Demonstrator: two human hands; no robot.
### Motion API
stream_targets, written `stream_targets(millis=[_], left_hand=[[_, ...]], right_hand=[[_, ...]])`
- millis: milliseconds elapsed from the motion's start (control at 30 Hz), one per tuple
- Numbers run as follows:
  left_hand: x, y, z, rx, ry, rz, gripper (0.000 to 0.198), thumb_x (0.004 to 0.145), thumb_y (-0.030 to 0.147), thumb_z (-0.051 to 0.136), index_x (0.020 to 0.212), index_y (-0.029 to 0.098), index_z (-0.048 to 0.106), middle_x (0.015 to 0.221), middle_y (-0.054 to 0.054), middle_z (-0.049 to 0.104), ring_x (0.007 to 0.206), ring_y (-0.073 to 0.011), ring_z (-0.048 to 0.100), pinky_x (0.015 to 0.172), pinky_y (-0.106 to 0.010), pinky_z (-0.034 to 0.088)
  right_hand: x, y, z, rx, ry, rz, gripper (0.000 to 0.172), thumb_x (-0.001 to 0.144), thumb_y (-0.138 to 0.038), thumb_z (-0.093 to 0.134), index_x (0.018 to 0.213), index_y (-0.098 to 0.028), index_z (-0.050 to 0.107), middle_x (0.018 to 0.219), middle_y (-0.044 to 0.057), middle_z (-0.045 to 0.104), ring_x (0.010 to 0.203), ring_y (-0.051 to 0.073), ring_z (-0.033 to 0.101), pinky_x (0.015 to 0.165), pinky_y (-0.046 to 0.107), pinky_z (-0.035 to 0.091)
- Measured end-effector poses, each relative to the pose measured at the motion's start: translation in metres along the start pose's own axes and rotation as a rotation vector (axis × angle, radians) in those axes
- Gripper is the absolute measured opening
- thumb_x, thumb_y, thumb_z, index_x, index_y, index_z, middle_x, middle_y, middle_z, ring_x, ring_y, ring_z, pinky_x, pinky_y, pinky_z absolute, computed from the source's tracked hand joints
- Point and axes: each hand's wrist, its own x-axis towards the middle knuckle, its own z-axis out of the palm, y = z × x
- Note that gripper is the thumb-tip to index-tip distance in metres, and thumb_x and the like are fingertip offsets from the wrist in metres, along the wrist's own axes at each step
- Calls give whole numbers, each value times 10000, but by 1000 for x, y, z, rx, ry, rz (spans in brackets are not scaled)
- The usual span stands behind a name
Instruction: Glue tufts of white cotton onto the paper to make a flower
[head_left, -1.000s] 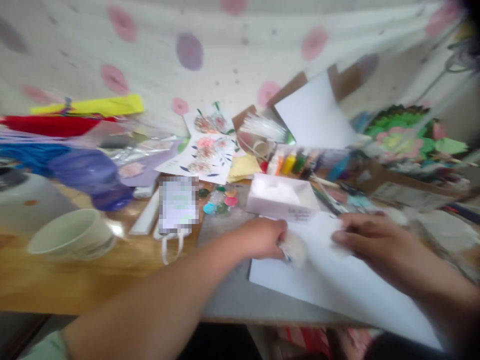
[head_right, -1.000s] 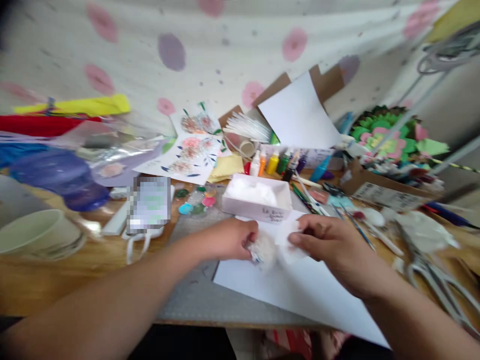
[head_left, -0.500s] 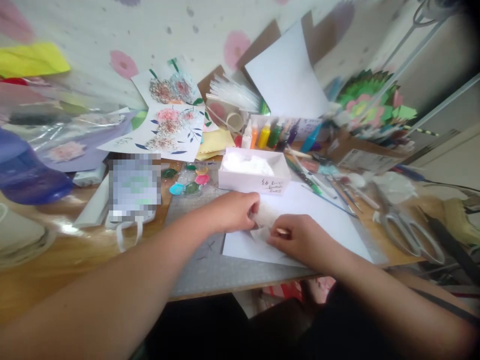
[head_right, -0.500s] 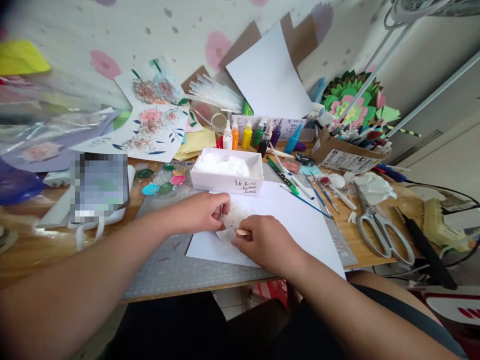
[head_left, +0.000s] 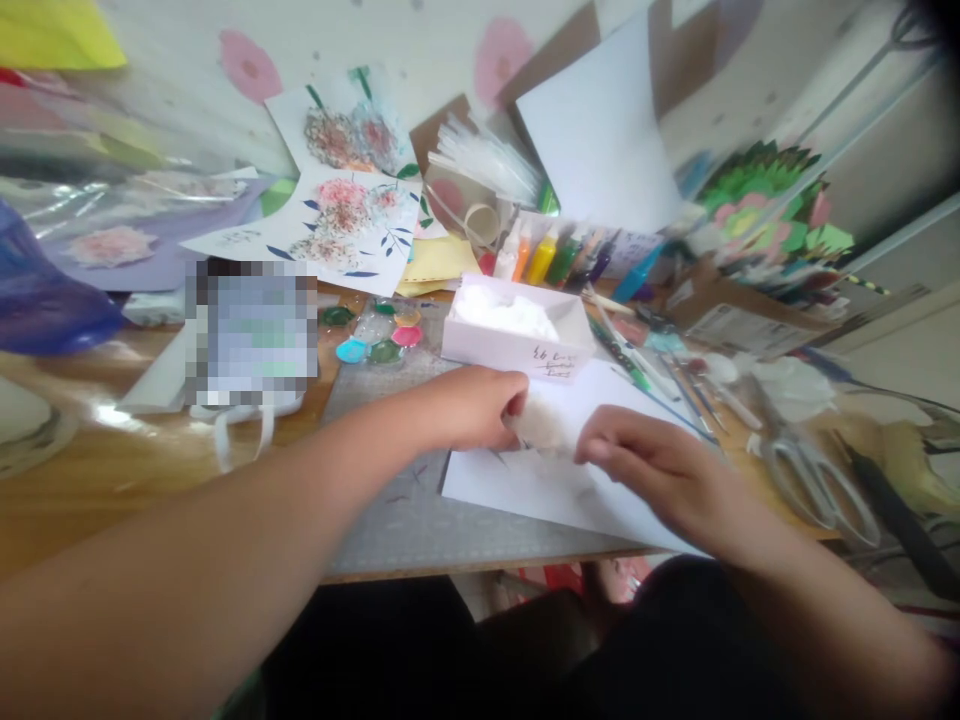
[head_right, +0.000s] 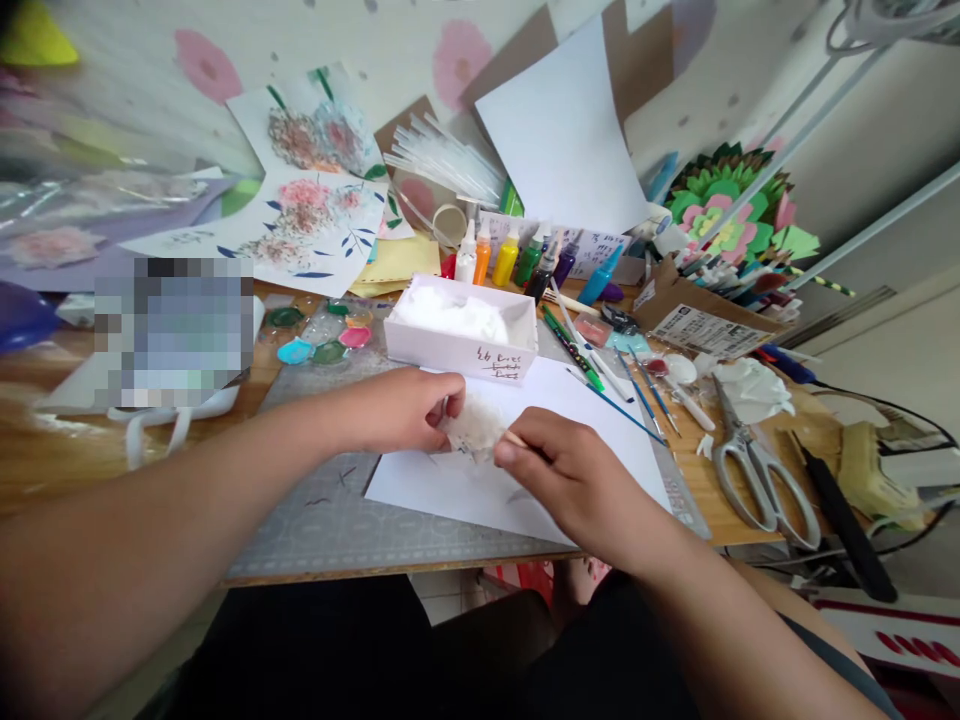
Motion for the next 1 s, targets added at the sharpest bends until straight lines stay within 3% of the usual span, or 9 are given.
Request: stream_targets(millis=[100, 200, 367, 533, 1000], left_hand=[[0, 1, -1, 9, 6, -8, 325, 594, 396, 612, 846, 216, 512, 803, 3, 574, 619, -131, 486, 498, -228, 288], [0, 0, 0, -1, 10, 1, 317, 595, 391, 610, 842, 221, 504, 788, 8, 564, 610, -132, 484, 486, -226, 283], [2, -3, 3, -16, 32, 33, 294, 592, 366, 601, 824, 224, 488, 751, 17, 550, 583, -124, 469, 471, -221, 271], [4, -6, 7, -5, 49, 60, 279, 604, 367, 577, 829, 226, 492, 754, 7, 558, 591, -133, 468, 498, -228, 287], [1, -1, 4, 29, 53, 35, 279, 604, 360, 586, 836, 222, 513, 775, 1, 563, 623, -136, 481, 497, -228, 281]], right_hand=[[-12, 1, -10, 72, 143, -134, 267, 891, -292, 355, 852, -221, 609, 871, 58, 597, 734, 166, 574, 575, 281, 458], [-22, -3, -6, -132, 285, -294, 196, 864, -243, 413, 933, -233, 596, 789, 65, 620, 740, 202, 591, 563, 312, 462], [-23, -11, 19, -321, 184, -596, 239, 803, -175, 531, 1042, -166, 526, 809, 80, 636, 733, 194, 579, 597, 314, 473], [-13, -4, 34, -398, 149, -630, 286, 766, -143, 580, 1046, -129, 527, 826, 84, 630, 714, 180, 546, 595, 314, 459], [-4, 1, 40, -563, 160, -627, 178, 792, -143, 547, 964, -115, 583, 764, 70, 618, 679, 175, 511, 565, 309, 434]])
